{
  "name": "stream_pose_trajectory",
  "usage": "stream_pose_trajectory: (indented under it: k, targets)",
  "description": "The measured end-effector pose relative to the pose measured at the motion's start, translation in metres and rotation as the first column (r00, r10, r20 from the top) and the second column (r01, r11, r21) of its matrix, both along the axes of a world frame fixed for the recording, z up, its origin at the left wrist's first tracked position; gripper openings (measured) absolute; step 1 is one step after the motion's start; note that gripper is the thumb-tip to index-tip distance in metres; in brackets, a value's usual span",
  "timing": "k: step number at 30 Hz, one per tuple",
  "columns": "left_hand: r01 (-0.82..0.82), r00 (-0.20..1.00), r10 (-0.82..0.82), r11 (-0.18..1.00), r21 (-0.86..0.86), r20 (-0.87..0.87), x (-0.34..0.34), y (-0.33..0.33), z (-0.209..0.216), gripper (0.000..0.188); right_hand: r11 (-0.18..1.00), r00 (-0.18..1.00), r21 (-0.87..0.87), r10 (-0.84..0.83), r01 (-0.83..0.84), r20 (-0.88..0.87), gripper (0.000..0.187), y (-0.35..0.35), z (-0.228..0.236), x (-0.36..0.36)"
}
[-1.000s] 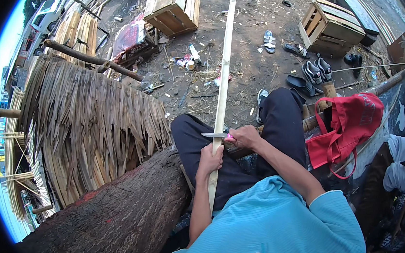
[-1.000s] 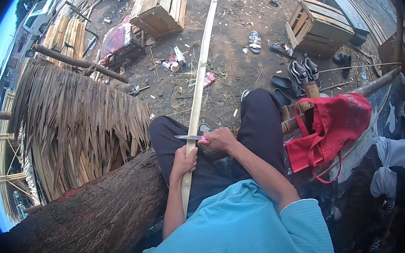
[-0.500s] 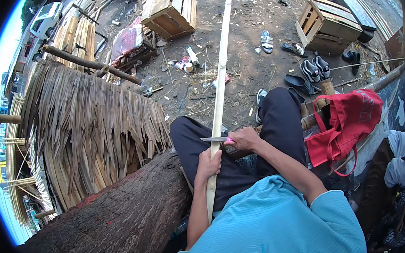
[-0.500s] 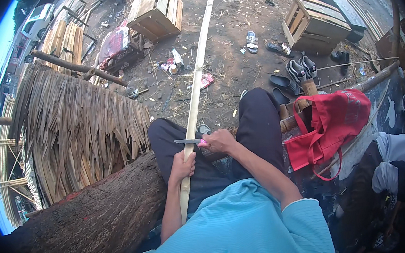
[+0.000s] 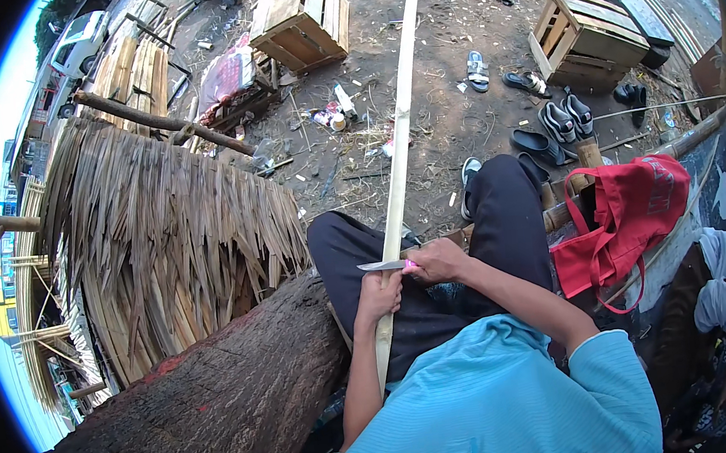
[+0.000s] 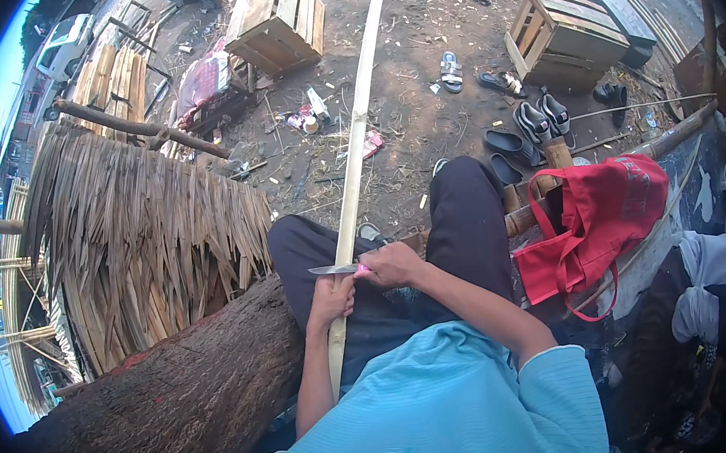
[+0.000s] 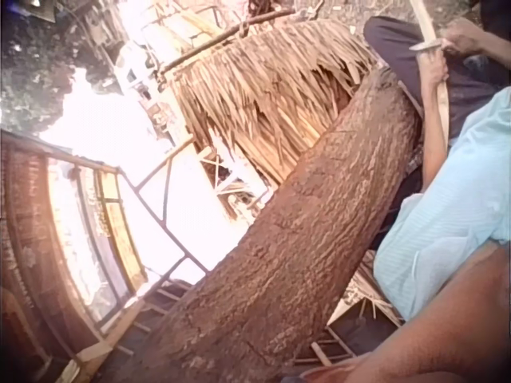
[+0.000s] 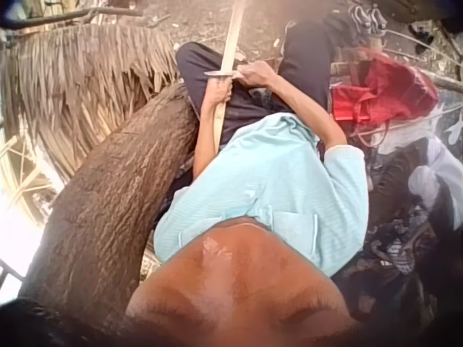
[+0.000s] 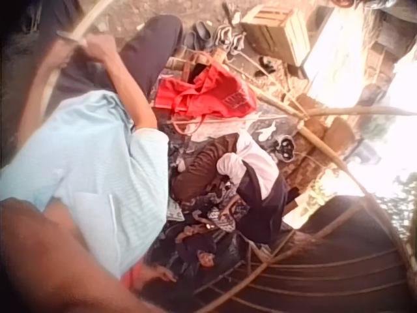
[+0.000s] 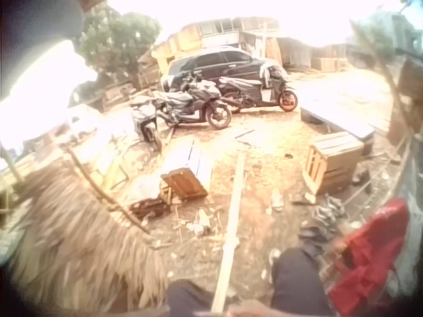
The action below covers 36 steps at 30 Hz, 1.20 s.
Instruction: The person shaves a thin strip of bamboo by hand using a knife. They hold the bamboo strip on their lap and repeatedly slide the knife blade along its length to smooth or thin the surface.
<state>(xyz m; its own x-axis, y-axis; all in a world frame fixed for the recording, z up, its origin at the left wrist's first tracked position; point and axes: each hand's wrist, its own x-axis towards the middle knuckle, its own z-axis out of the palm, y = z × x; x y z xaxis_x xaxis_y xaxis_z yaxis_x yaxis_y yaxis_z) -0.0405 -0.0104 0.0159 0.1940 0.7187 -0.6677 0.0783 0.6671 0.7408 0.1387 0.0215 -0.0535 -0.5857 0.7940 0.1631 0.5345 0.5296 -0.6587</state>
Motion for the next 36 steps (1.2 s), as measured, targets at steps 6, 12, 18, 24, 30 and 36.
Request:
stream_pose_trajectory:
  k: [6, 12, 18, 24, 30, 36]
  targets:
    - [-0.022, 1.0, 0.022, 1.0, -0.013, -0.006, 0.003, 0.002, 0.002, 0.012, 0.996, 0.995, -0.047, 0.081, -0.078, 0.062, 0.038, 0.013, 0.004, 0.006]
    - [-0.056, 0.998, 0.055, 0.998, -0.025, -0.029, 0.004, 0.001, 0.0, 0.01, 0.995, 0.993, 0.049, 0.092, -0.089, -0.069, 0.04, 0.008, -0.006, 0.0]
    - [0.052, 0.994, -0.053, 0.999, -0.012, -0.098, 0.002, -0.001, 0.007, 0.013, 0.939, 0.938, -0.02, -0.343, 0.344, 0.049, 0.045, 0.037, -0.016, 0.012]
    - [0.01, 0.999, -0.009, 1.0, 0.028, -0.051, 0.001, 0.0, -0.007, 0.015, 0.998, 0.999, -0.045, -0.035, 0.034, -0.023, 0.041, 0.008, -0.008, 0.001]
    - [0.094, 0.984, -0.073, 0.988, 0.124, -0.165, 0.001, 0.004, -0.005, 0.012, 0.928, 0.928, -0.119, -0.33, 0.352, 0.173, 0.049, 0.03, -0.005, 0.01]
    - [0.031, 0.985, -0.013, 0.994, 0.105, -0.171, 0.009, 0.002, -0.004, 0.019, 0.923, 0.929, -0.11, -0.362, 0.369, 0.079, 0.043, 0.03, -0.008, 0.012]
